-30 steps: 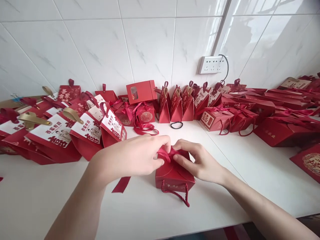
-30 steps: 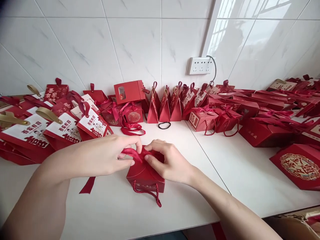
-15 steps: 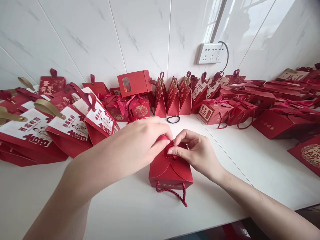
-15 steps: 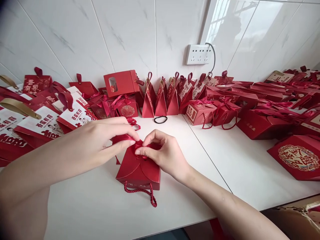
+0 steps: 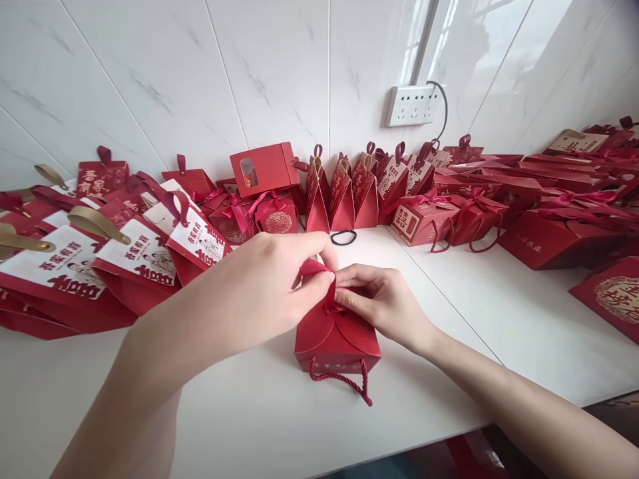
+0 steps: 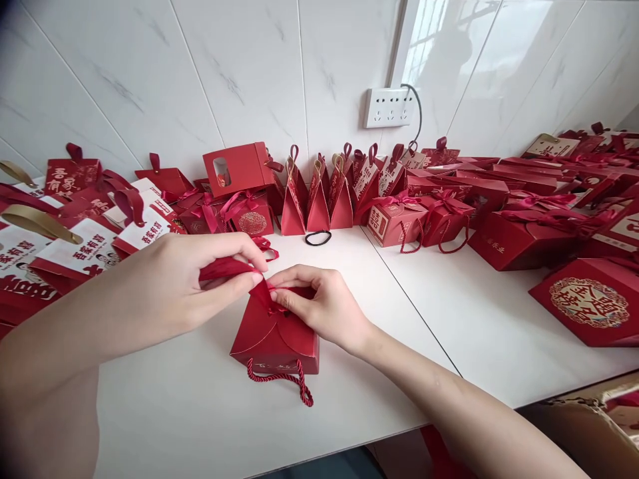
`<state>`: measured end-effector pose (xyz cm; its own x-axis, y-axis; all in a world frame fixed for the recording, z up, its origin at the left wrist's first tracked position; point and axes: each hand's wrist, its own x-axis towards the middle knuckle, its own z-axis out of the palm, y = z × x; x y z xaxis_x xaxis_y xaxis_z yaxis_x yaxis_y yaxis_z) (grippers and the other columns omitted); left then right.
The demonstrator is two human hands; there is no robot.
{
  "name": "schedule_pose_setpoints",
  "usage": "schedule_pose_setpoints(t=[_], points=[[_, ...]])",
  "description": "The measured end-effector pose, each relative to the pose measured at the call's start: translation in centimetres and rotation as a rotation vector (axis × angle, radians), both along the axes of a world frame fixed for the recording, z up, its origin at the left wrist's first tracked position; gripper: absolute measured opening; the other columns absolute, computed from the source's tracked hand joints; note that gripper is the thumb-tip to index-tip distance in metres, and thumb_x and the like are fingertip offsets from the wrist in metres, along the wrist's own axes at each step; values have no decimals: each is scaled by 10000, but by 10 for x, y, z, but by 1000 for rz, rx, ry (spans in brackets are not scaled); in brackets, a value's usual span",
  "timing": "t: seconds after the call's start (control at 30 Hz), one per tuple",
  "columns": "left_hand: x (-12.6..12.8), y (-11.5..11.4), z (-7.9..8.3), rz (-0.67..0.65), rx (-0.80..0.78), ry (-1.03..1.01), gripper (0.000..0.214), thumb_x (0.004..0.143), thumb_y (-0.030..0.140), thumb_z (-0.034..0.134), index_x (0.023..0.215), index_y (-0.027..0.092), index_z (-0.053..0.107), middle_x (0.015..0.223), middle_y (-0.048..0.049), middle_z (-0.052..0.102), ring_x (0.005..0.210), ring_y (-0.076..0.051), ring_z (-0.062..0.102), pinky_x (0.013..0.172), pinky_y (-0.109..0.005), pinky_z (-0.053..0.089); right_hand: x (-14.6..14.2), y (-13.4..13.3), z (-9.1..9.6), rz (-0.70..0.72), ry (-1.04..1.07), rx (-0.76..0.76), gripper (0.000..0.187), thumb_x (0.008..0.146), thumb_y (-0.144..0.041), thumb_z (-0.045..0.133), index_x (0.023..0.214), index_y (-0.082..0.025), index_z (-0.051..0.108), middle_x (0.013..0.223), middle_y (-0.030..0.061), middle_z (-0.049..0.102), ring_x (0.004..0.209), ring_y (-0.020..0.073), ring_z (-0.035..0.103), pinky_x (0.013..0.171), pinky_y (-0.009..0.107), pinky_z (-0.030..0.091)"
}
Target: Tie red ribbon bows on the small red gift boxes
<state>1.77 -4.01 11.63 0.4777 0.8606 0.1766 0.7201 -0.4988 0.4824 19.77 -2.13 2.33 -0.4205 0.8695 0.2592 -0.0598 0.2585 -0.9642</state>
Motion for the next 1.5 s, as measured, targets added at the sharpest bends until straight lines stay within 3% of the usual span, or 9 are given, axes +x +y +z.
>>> schedule_pose_setpoints(t=[0.1, 0.27, 0.43, 0.6, 0.83, 1.0, 1.2, 1.33, 1.5], points=[[4, 3, 0, -14, 74, 59, 163, 849, 307, 519, 777, 228, 642, 762, 2, 616, 614, -127, 545, 506, -215, 352, 2, 0, 1, 24, -36, 24, 180, 814, -335, 669, 843, -160, 701, 828, 39, 714, 707, 146, 646, 659, 259, 535], [2, 17, -6, 11, 56, -5, 139, 836, 300, 541, 830, 240, 666, 941, -5, 630, 790, -154, 587, 638, -227, 433, 4, 1, 1, 83, -16, 30, 209, 810, -366, 687, 832, -159, 700, 834, 36, 703, 719, 139, 625, 656, 245, 502], [-2, 26, -36, 69, -154, -310, 108, 837, 290, 559, 886, 213, 618, 900, -1, 643, 819, -144, 601, 724, -240, 472, 2, 3, 1, 97, 3, 7, 214, 801, -361, 697, 809, -149, 670, 786, 24, 674, 689, 119, 596, 635, 230, 475], [-7, 17, -65, 170, -165, -593, 94, 793, 274, 594, 819, 189, 565, 765, 2, 578, 682, -119, 541, 614, -226, 446, 2, 2, 1, 96, -27, 19, 247, 826, -392, 657, 834, -146, 668, 807, 39, 674, 717, 137, 605, 643, 246, 475], [-34, 7, -55, -56, -337, -831, 62, 753, 174, 551, 743, 204, 604, 508, 54, 433, 444, -72, 360, 459, -232, 307, 1, 2, 2, 22, -61, 42, 116, 832, -259, 630, 820, -144, 633, 770, 21, 649, 669, 112, 575, 615, 230, 460], [-36, -7, -44, -157, -148, -547, 238, 811, 109, 472, 772, 218, 680, 589, 13, 532, 553, -110, 474, 511, -260, 362, 1, 0, 3, 14, -62, 41, 102, 825, -241, 623, 809, -140, 628, 746, 10, 635, 640, 97, 555, 584, 214, 444], [-25, -16, -40, -153, 352, -139, 223, 762, 32, 565, 878, 208, 638, 721, 6, 510, 676, -124, 483, 612, -267, 439, 2, 2, 1, 29, -52, 28, 109, 826, -248, 630, 820, -139, 641, 755, 18, 655, 657, 107, 583, 594, 222, 460], [-22, -12, -43, -172, 588, -92, 174, 780, 74, 643, 861, 226, 624, 716, 13, 474, 685, -122, 479, 624, -272, 464, 1, 3, 1, 33, -56, 44, 106, 831, -245, 631, 826, -140, 647, 767, 23, 670, 679, 118, 605, 618, 234, 477], [-18, -8, -46, -123, 622, -127, 110, 805, 110, 641, 818, 218, 626, 1074, -54, 542, 879, -151, 573, 742, -305, 522, 0, 3, 3, 37, -54, 61, 90, 829, -229, 633, 818, -141, 648, 776, 17, 678, 695, 114, 616, 643, 229, 487]])
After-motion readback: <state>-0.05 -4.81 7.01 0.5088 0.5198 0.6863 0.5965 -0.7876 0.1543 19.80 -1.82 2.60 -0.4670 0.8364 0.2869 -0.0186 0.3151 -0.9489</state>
